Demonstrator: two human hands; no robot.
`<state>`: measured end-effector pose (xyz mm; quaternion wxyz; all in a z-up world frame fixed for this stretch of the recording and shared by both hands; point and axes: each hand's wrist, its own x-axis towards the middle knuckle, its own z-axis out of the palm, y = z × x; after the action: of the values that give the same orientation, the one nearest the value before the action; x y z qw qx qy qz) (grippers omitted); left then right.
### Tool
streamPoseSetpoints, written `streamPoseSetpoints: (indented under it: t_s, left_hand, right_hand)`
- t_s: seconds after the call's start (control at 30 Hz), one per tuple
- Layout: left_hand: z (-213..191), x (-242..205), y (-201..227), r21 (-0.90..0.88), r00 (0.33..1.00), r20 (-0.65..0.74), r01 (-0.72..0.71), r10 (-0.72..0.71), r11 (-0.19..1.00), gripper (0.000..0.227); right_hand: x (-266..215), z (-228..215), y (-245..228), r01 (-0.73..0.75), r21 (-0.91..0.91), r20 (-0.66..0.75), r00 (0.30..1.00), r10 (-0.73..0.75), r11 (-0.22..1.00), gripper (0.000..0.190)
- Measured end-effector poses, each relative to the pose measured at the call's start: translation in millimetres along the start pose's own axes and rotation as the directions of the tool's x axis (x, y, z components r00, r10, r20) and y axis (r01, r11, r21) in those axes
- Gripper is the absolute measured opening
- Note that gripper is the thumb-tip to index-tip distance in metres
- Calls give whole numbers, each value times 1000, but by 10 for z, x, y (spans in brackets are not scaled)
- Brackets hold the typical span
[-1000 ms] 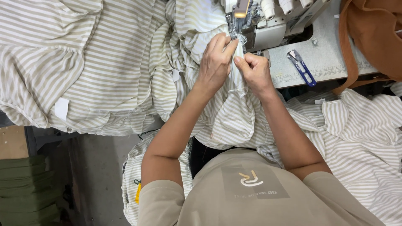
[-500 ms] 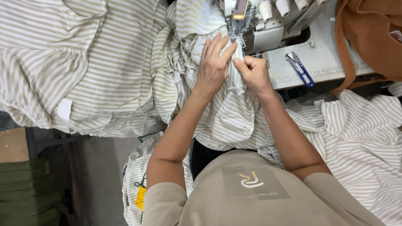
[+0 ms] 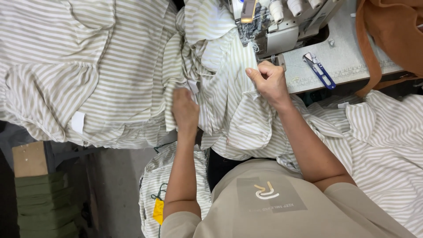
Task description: Sewing together pieces of striped fabric using an industrial overlock machine.
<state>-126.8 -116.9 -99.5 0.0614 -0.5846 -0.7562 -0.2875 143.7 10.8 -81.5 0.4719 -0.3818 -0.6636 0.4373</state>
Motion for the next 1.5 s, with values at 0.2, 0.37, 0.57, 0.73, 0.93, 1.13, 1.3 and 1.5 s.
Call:
streamPoseSetpoints:
  t_s: [0.2,0.37,0.57,0.73,0.93,1.13,1.3,1.5]
  left_hand:
    - [-604,583,417,-36,999,-19,39,-40,999,20]
    - [-239,92,595,-2,926,367,90,-83,996,38]
    - [-336,229,309,-26,998,16,57,-57,998,15]
    - [-588,1160,419,92,905,-423,4,35,996,14]
    - [385,1478,7,-237,978,-54,-209,202,949,37]
    - [-3,734,831,-378,887,-450,-89,-99,922,15]
    - [242,-406,1464,-516,989,-27,-141,149,845,69]
    - [97,-385,1356,-596,960,229,271,-164,756,7]
  right_hand:
    - [132,36,58,1,34,-23,1000,0,999,46]
    - [-60,-64,-265,-154,13,136,979,151,988,52]
    - [-485,-183,-202,-326,9,278,909,311,945,49]
    - [-634,-105,-679,-354,65,355,882,310,933,39]
    - [-866,63,-597,-579,27,476,724,499,815,28]
    - [-1055,-100,-527,-458,-55,469,773,428,887,25]
    - [-1295,125,264,-256,7,389,891,234,967,8]
    - [-1107,-69,-183,-343,63,320,896,307,937,12]
